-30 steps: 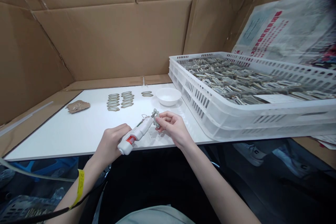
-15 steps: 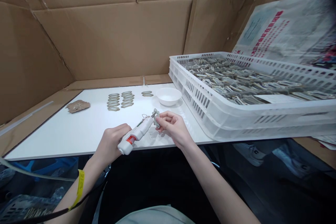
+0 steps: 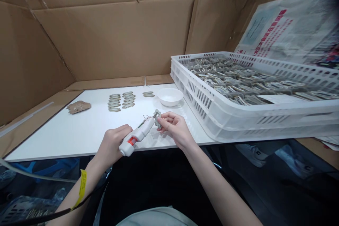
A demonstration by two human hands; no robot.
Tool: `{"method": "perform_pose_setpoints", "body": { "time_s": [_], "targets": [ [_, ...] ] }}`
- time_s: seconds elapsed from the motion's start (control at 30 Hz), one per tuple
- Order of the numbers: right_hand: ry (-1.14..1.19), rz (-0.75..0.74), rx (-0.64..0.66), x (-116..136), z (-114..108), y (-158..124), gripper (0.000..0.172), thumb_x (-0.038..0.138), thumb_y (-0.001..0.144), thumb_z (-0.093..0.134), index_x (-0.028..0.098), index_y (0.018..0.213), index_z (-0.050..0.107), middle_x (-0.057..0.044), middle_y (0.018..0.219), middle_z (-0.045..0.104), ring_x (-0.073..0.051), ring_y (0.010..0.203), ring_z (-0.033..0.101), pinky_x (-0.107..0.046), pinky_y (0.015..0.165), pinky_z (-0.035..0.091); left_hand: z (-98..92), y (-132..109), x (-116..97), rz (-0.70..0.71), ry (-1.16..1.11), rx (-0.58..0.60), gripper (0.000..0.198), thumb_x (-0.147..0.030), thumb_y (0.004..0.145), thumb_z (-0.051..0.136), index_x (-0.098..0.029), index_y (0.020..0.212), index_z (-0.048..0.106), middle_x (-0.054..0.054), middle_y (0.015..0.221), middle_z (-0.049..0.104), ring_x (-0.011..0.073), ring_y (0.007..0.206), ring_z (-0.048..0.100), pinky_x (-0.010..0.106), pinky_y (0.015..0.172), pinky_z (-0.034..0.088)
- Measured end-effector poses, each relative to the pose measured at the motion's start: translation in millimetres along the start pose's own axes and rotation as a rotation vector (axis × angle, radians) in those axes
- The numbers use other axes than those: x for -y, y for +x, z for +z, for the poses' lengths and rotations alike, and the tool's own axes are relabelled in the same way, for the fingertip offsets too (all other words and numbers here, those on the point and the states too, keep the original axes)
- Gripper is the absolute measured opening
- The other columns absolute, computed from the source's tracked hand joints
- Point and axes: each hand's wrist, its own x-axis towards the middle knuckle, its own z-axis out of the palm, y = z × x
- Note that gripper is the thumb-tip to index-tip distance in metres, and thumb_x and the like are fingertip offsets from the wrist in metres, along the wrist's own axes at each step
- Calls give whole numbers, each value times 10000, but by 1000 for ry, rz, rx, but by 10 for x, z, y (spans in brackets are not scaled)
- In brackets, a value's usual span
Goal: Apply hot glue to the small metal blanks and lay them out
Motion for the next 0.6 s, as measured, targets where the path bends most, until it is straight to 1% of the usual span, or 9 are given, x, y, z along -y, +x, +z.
{"method": "perform_pose_setpoints", "body": {
  "time_s": [0.3,0.5,0.6],
  "targets": [
    [-2,1,-1,3,-2,-2,378,460,610,837,156,741,655,11,580,634,-121,517,616,-232,513,500,7,2,-8,15,10,-22,207,-76,823,473,-191,663,410,-32,635,435,92,528,386,206,512,289],
    [25,9,-24,-3,-14,6,380,454,587,849,160,718,647,10,583,638,-119,513,613,-230,510,496,-4,-41,33,-22,-12,-101,194,-93,870,487,-180,700,451,-10,664,455,107,568,400,225,539,307],
    [27,14,-18,12,-10,-5,381,451,588,849,158,722,646,8,589,636,-119,520,614,-230,516,497,-19,-50,50,-51,-33,-90,171,-124,885,507,-166,720,490,7,686,486,115,594,423,233,558,321]
  ]
}}
